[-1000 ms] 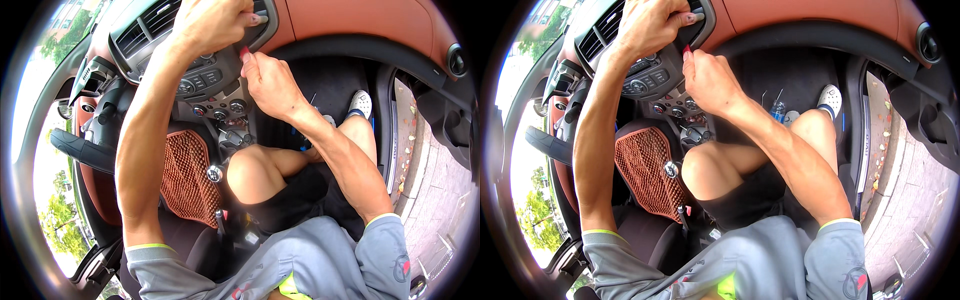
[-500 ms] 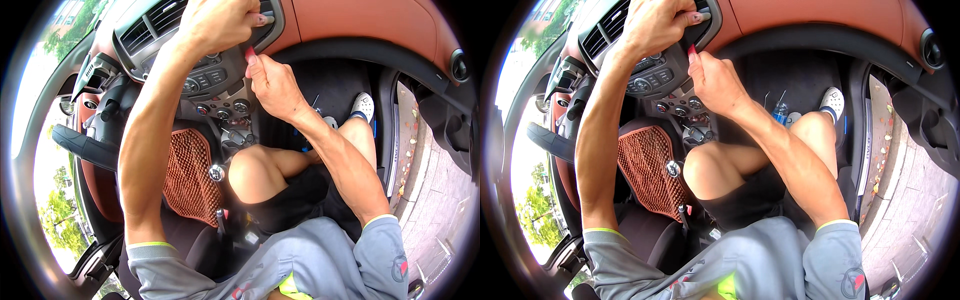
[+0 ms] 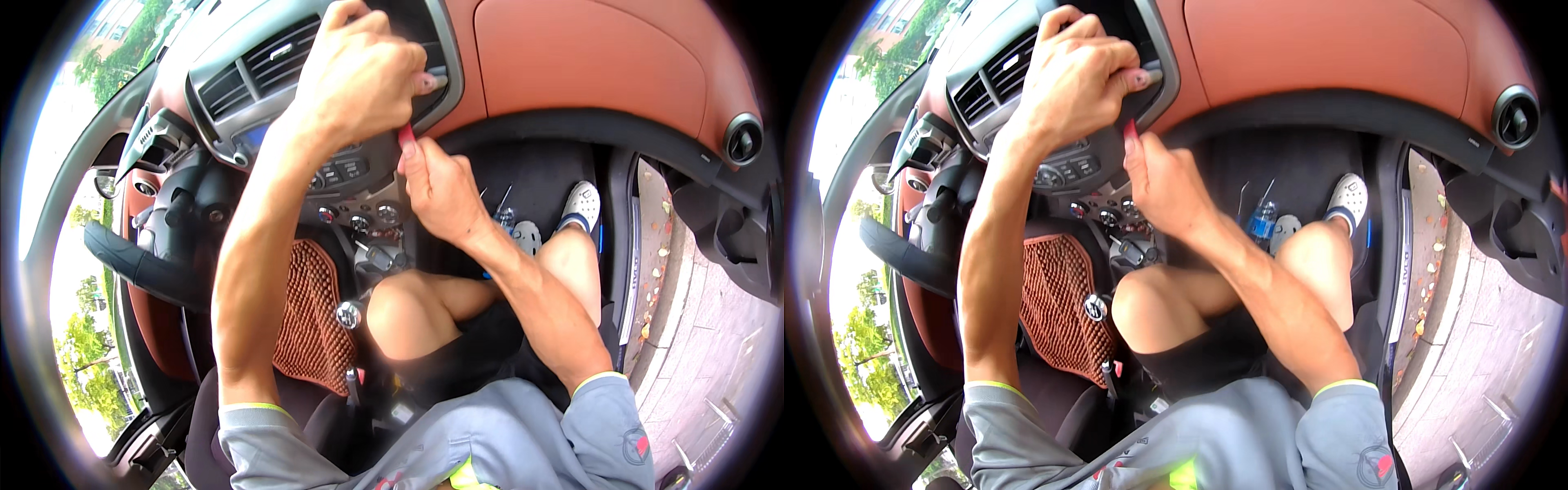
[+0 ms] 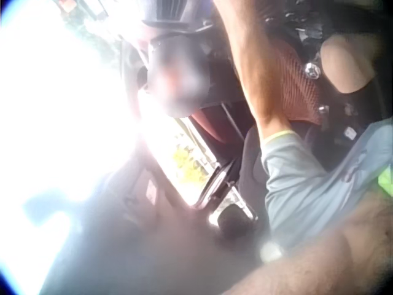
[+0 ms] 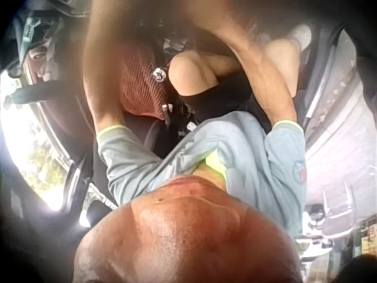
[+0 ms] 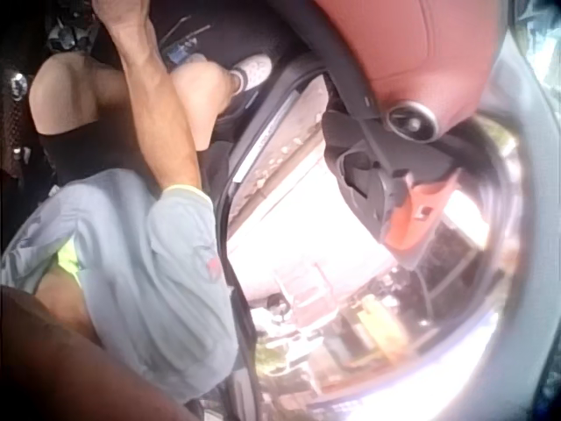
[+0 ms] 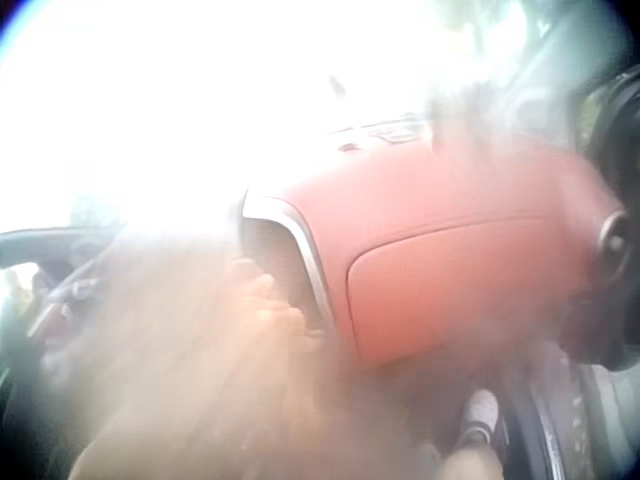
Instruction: The person uses a red plastic pry tool and a metal pick to remove a dashboard trim panel on the passenger side of a car. They insert the tools into seams, pry to release clips, and pull the panel away from the dashboard.
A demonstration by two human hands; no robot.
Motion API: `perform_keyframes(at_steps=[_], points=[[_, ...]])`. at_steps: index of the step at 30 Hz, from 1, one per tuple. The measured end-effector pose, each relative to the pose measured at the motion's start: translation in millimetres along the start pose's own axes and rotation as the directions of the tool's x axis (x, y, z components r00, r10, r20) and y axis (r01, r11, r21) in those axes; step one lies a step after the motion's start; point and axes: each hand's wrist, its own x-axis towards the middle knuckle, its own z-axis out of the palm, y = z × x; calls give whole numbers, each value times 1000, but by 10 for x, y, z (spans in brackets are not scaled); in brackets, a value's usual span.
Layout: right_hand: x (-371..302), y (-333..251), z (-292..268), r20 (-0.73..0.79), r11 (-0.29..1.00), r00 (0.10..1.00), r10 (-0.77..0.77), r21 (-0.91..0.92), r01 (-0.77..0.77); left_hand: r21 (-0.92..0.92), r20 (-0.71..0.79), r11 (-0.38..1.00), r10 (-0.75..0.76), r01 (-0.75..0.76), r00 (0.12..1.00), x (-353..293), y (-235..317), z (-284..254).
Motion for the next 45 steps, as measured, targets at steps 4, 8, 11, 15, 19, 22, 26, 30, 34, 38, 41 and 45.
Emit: perform_keyframes(at_steps=[4, 8, 11, 15, 19, 22, 26, 30, 34, 38, 41, 45], points=[[-8, -121, -24, 55, 988, 987, 150, 16, -151, -100, -152, 993, -72, 57, 986, -74, 136, 130], [-8, -217, -48, 133, 968, 963, 233, 60, -243, 10, -194, 958, -278, 285, 941, -195, 488, 16], [34, -283, -149, 221, 916, 932, 286, 221, -334, -91, -178, 879, -477, 469, 860, -290, 716, 29], [18, -256, -187, 302, 860, 875, 379, 233, -454, -471, -328, 692, -713, 548, 619, -402, 909, 196], [116, -333, -240, 483, 657, 737, 473, 364, -660, -803, -398, 503, -852, 320, 339, -612, 975, 391], [235, -384, -342, 615, 525, 609, 501, 343, -779, -870, -393, 442, -889, 216, 235, -786, 1029, 675], [227, -367, -363, 592, 587, 628, 505, 298, -753, -858, -410, 485, -845, 169, 344, -945, 1102, 819], [216, -414, -350, 548, 633, 650, 526, 259, -730, -862, -398, 486, -825, 144, 401, -1013, 1200, 781], [297, -575, -378, 568, 470, 521, 638, 249, -847, -881, -381, 452, -852, 139, 359, -983, 1206, 784], [297, -594, -343, 491, 555, 580, 650, 214, -804, -888, -292, 383, -897, 254, 332, -968, 1286, 755], [250, -502, -305, 404, 794, 751, 522, 89, -601, -896, -308, 389, -892, 215, 330, -954, 1315, 751], [124, -273, -254, 299, 947, 906, 298, 30, -321, -903, -333, 406, -871, 144, 362, -955, 1317, 808]])
